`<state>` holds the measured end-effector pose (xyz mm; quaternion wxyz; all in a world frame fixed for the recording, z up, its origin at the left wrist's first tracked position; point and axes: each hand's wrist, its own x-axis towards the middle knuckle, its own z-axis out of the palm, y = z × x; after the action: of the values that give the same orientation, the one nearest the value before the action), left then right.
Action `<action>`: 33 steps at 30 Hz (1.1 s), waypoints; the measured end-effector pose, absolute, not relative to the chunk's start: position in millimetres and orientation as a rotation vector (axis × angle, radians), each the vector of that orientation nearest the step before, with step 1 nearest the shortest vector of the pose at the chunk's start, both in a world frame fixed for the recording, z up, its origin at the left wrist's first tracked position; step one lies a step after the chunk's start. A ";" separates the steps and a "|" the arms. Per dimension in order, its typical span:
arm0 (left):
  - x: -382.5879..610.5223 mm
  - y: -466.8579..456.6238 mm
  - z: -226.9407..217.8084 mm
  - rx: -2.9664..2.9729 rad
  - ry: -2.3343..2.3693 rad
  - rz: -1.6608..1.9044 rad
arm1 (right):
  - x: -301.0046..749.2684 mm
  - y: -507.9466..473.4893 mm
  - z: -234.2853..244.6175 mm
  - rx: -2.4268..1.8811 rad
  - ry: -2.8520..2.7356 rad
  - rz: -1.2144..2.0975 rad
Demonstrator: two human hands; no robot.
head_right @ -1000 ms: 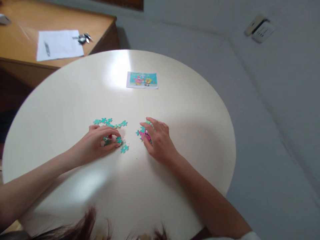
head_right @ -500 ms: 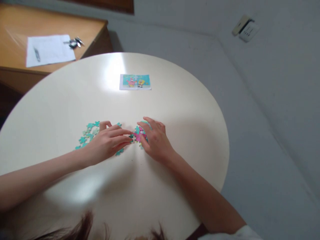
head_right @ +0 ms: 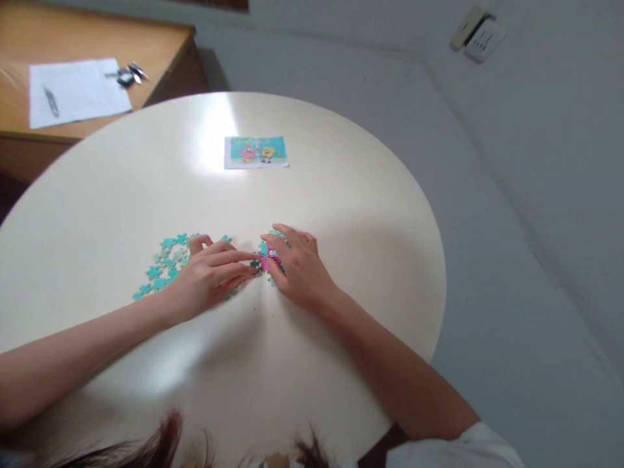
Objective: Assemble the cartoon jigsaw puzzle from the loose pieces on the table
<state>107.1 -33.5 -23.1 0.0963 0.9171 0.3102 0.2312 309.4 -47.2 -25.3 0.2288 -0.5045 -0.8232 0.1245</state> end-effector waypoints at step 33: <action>110.0 -32.0 -26.5 2.849 0.948 0.660 | 308.4 -46.1 -26.8 -1.391 -2.323 0.354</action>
<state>110.0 -32.0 -26.5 0.0336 0.9262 0.3081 0.2146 308.4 -46.1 -26.8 0.2043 -0.4987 -0.8328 0.1268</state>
